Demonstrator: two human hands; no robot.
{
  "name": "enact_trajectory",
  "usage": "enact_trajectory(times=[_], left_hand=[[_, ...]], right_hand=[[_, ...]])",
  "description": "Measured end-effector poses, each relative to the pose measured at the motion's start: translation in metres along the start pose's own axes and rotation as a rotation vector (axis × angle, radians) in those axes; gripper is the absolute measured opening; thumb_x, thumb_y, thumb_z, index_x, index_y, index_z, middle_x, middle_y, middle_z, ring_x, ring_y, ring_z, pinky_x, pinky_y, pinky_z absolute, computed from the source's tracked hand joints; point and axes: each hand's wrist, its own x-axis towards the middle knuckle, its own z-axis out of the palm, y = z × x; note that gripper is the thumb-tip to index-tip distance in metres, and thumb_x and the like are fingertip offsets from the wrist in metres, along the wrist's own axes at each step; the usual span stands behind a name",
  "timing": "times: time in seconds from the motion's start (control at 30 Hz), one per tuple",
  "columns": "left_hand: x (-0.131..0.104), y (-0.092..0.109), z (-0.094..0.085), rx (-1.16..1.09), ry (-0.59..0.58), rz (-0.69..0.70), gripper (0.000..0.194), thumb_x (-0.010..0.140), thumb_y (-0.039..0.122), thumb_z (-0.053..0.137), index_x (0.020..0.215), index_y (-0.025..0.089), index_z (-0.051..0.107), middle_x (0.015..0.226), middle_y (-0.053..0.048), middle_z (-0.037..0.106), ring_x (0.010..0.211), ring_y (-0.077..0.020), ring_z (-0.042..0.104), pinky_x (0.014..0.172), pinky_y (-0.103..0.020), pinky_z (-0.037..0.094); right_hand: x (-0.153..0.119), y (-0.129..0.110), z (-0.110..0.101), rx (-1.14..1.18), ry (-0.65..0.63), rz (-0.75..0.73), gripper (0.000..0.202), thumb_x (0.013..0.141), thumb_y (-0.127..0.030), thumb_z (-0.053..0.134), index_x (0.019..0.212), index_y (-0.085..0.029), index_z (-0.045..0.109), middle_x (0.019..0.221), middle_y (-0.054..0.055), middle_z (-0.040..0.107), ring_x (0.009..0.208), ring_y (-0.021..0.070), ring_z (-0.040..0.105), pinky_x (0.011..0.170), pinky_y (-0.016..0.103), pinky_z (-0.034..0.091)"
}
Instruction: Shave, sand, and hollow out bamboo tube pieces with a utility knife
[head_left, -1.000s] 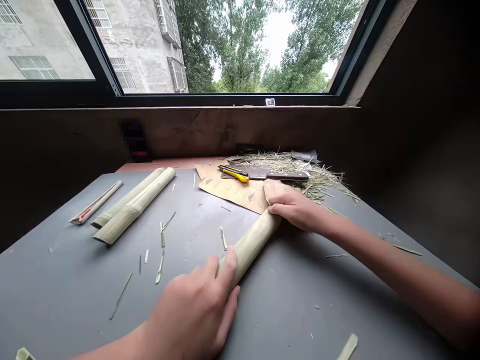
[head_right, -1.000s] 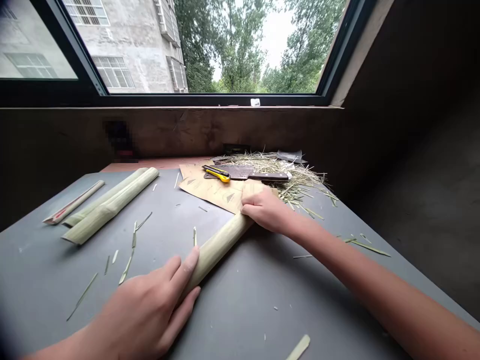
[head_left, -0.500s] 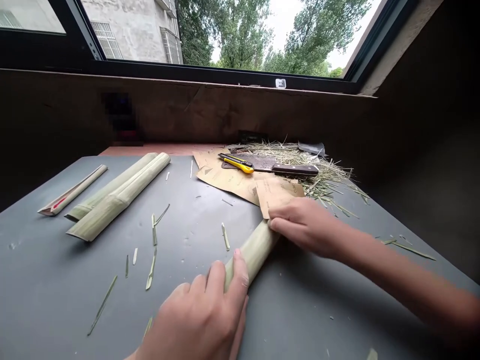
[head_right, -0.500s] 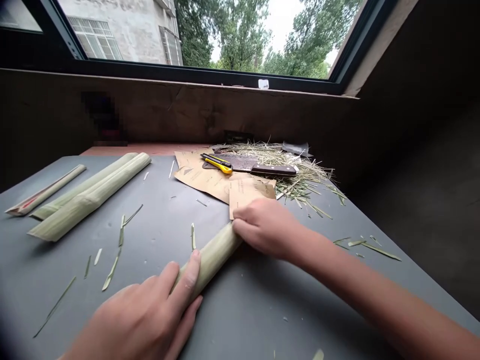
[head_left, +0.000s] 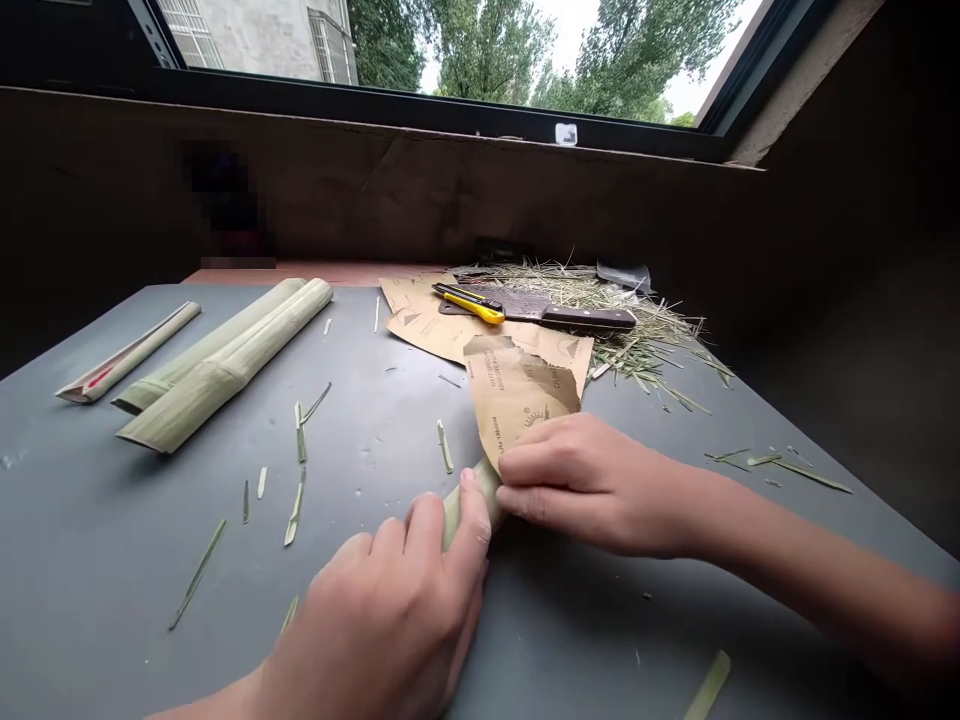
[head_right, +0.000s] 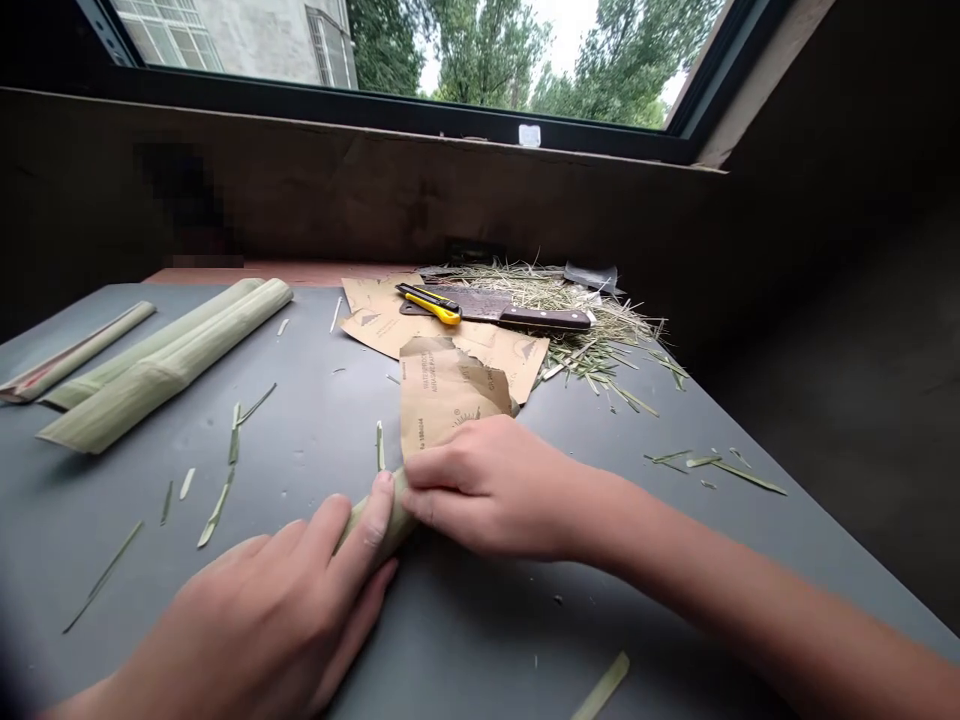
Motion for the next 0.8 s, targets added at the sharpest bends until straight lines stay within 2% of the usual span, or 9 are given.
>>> enact_trajectory(times=[0.07, 0.13, 0.17, 0.2, 0.27, 0.33, 0.47, 0.63, 0.8], left_hand=[[0.000, -0.001, 0.001, -0.020, -0.006, 0.002, 0.052, 0.089, 0.024, 0.048, 0.139, 0.009, 0.051, 0.073, -0.001, 0.058, 0.051, -0.0186, 0.059, 0.040, -0.033, 0.037], [0.000, -0.003, 0.001, -0.022, -0.009, 0.011, 0.052, 0.089, 0.024, 0.048, 0.139, 0.009, 0.051, 0.073, -0.001, 0.058, 0.051, -0.0185, 0.059, 0.040, -0.033, 0.037], [0.000, -0.003, 0.001, -0.021, -0.015, 0.012, 0.052, 0.089, 0.024, 0.048, 0.139, 0.010, 0.051, 0.072, -0.001, 0.058, 0.051, -0.0184, 0.059, 0.040, -0.033, 0.037], [0.000, -0.003, 0.001, -0.020, -0.020, 0.008, 0.053, 0.089, 0.025, 0.048, 0.139, 0.010, 0.051, 0.072, -0.001, 0.058, 0.051, -0.0183, 0.058, 0.040, -0.033, 0.038], [-0.001, -0.002, 0.000, -0.013, -0.019, -0.001, 0.054, 0.089, 0.027, 0.048, 0.140, 0.011, 0.051, 0.072, -0.001, 0.058, 0.050, -0.0177, 0.057, 0.040, -0.032, 0.038], [-0.002, -0.001, 0.000, 0.002, -0.024, 0.004, 0.056, 0.086, 0.026, 0.050, 0.140, 0.012, 0.051, 0.072, 0.000, 0.059, 0.050, -0.0170, 0.057, 0.040, -0.031, 0.039], [-0.001, -0.001, 0.002, 0.020, -0.018, 0.010, 0.055, 0.083, 0.026, 0.054, 0.136, 0.012, 0.054, 0.071, 0.000, 0.059, 0.049, -0.0163, 0.056, 0.039, -0.031, 0.038], [0.000, -0.002, 0.006, 0.021, 0.007, -0.001, 0.050, 0.084, 0.027, 0.054, 0.131, 0.011, 0.057, 0.068, 0.002, 0.057, 0.046, -0.0151, 0.055, 0.038, -0.031, 0.036], [-0.006, -0.001, 0.009, 0.118, 0.044, 0.069, 0.050, 0.087, 0.027, 0.057, 0.133, 0.009, 0.054, 0.072, -0.001, 0.062, 0.049, -0.0143, 0.057, 0.038, -0.028, 0.033]], right_hand=[[-0.002, 0.006, -0.001, 0.011, 0.060, -0.052, 0.039, 0.103, -0.042, 0.043, 0.071, -0.020, 0.051, 0.069, -0.001, 0.054, 0.064, 0.0126, 0.048, 0.061, 0.026, 0.037], [-0.005, 0.019, -0.002, -0.101, 0.148, -0.156, 0.035, 0.101, -0.049, 0.048, 0.096, -0.019, 0.066, 0.095, 0.006, 0.067, 0.087, 0.0184, 0.059, 0.080, 0.031, 0.046], [-0.007, 0.026, 0.000, -0.186, 0.178, -0.226, 0.038, 0.100, -0.049, 0.049, 0.114, -0.019, 0.066, 0.114, 0.010, 0.068, 0.105, 0.0231, 0.060, 0.093, 0.037, 0.046], [-0.009, 0.032, 0.003, -0.268, 0.187, -0.290, 0.044, 0.101, -0.048, 0.048, 0.130, -0.018, 0.060, 0.131, 0.014, 0.063, 0.123, 0.0268, 0.054, 0.105, 0.043, 0.041], [-0.013, 0.042, 0.011, -0.397, 0.174, -0.367, 0.052, 0.103, -0.043, 0.043, 0.148, -0.015, 0.046, 0.151, 0.016, 0.050, 0.145, 0.0274, 0.036, 0.118, 0.049, 0.030], [-0.017, 0.047, 0.020, -0.485, 0.215, -0.408, 0.050, 0.105, -0.034, 0.042, 0.148, -0.009, 0.045, 0.151, 0.017, 0.050, 0.148, 0.0261, 0.032, 0.121, 0.049, 0.028], [-0.021, 0.053, 0.026, -0.533, 0.352, -0.457, 0.037, 0.099, -0.017, 0.051, 0.134, -0.006, 0.058, 0.137, 0.017, 0.063, 0.138, 0.0259, 0.049, 0.116, 0.047, 0.040], [-0.017, 0.047, 0.025, -0.530, 0.482, -0.346, 0.033, 0.096, -0.010, 0.052, 0.127, -0.011, 0.063, 0.126, 0.014, 0.071, 0.124, 0.0236, 0.062, 0.110, 0.045, 0.048], [-0.016, 0.035, 0.028, -0.452, 0.421, -0.416, 0.028, 0.096, -0.012, 0.052, 0.120, -0.005, 0.065, 0.123, 0.016, 0.072, 0.121, 0.0242, 0.064, 0.110, 0.041, 0.049]])
